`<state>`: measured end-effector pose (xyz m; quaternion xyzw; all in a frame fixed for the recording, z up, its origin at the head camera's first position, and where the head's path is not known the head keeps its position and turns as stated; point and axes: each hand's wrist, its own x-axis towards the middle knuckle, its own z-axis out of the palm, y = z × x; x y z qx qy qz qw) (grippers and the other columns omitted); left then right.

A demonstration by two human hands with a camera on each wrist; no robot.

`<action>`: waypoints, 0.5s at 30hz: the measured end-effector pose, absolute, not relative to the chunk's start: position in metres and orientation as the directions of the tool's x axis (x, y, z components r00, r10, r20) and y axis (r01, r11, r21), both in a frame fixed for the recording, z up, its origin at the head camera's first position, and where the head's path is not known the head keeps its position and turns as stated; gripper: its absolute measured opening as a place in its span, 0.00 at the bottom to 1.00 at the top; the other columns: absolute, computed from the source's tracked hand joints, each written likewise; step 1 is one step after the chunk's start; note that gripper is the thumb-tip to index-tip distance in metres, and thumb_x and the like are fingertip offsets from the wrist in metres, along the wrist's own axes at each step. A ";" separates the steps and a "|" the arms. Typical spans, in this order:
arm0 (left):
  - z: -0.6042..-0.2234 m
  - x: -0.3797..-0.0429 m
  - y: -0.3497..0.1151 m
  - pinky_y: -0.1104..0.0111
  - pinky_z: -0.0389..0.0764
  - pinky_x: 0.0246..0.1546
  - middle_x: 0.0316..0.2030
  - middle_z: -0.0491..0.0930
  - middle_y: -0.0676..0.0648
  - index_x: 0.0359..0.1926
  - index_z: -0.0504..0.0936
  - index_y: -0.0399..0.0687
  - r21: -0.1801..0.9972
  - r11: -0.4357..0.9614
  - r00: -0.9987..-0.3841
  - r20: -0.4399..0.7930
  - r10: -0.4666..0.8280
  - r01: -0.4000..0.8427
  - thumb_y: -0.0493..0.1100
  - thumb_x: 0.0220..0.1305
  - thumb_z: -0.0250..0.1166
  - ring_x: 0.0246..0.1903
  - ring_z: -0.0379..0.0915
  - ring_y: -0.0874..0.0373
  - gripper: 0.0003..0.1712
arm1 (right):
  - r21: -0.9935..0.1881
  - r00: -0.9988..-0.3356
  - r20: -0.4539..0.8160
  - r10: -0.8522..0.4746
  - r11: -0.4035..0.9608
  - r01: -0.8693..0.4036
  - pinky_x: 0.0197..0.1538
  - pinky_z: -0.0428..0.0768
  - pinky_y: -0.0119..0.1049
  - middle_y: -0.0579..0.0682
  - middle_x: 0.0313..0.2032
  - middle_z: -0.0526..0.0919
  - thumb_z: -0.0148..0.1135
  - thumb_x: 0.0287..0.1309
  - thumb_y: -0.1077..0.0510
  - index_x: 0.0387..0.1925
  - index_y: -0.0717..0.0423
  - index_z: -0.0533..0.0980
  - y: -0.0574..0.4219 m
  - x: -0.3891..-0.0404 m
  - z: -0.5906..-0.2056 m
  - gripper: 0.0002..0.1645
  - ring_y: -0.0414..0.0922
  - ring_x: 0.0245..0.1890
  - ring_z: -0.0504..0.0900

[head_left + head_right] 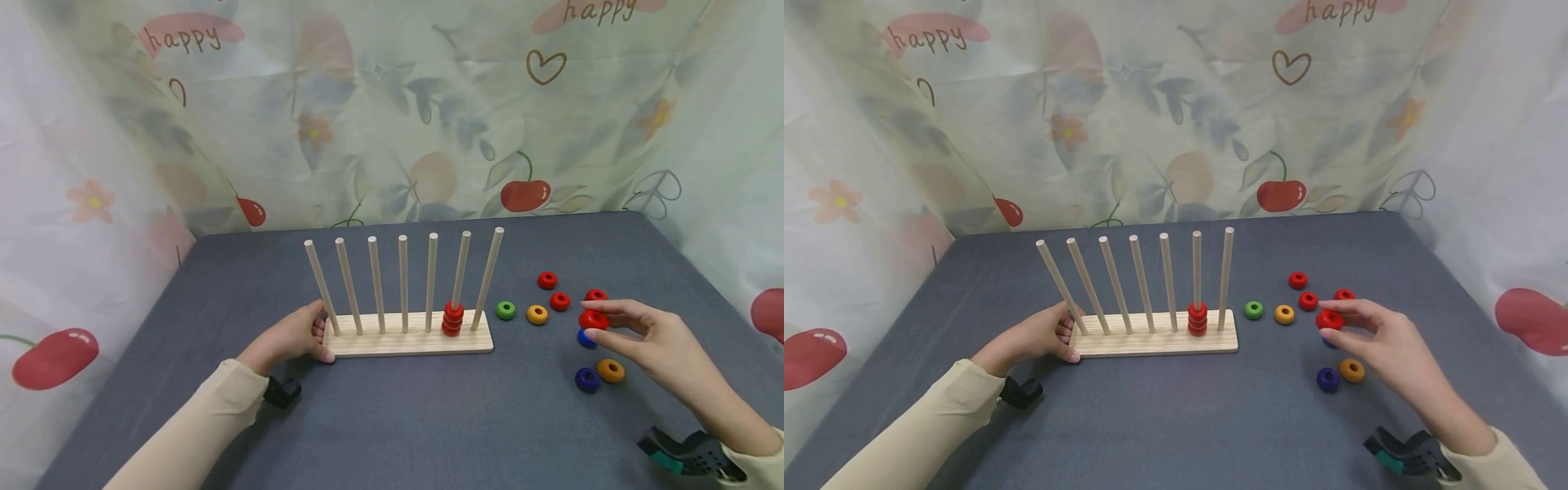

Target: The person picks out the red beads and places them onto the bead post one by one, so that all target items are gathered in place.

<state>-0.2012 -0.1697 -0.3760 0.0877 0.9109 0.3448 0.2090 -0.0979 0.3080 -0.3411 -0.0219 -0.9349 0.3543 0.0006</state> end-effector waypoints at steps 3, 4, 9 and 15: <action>-0.375 -0.201 -0.170 0.67 0.67 0.33 0.34 0.68 0.44 0.49 0.68 0.35 0.665 0.746 -0.897 -0.318 0.306 0.019 0.30 0.38 0.80 0.33 0.65 0.55 0.38 | -0.664 -0.999 -0.008 0.041 0.747 0.036 0.49 0.70 0.61 0.66 0.64 0.68 0.64 0.56 0.36 0.59 0.51 0.74 0.305 -0.096 -0.338 0.35 0.66 0.61 0.69; -0.375 -0.201 -0.170 0.67 0.67 0.32 0.34 0.68 0.44 0.49 0.68 0.35 0.665 0.746 -0.897 -0.318 0.306 0.019 0.30 0.38 0.80 0.33 0.65 0.55 0.38 | -0.664 -0.999 -0.006 0.042 0.747 0.035 0.48 0.71 0.60 0.65 0.64 0.68 0.64 0.56 0.36 0.59 0.51 0.74 0.304 -0.096 -0.337 0.35 0.66 0.61 0.69; -0.375 -0.201 -0.170 0.67 0.67 0.32 0.34 0.67 0.44 0.49 0.68 0.36 0.667 0.745 -0.895 -0.324 0.306 0.013 0.30 0.38 0.80 0.33 0.65 0.55 0.37 | -0.655 -0.999 0.016 0.041 0.755 0.020 0.46 0.74 0.56 0.64 0.64 0.69 0.64 0.56 0.36 0.58 0.49 0.75 0.299 -0.094 -0.333 0.33 0.65 0.60 0.70; -0.374 -0.201 -0.169 0.67 0.67 0.33 0.34 0.67 0.44 0.49 0.68 0.36 0.670 0.742 -0.893 -0.328 0.309 0.010 0.30 0.38 0.79 0.33 0.65 0.55 0.37 | -0.637 -0.997 0.065 0.031 0.771 -0.017 0.40 0.74 0.34 0.60 0.62 0.72 0.65 0.55 0.37 0.56 0.44 0.77 0.296 -0.092 -0.328 0.30 0.41 0.50 0.80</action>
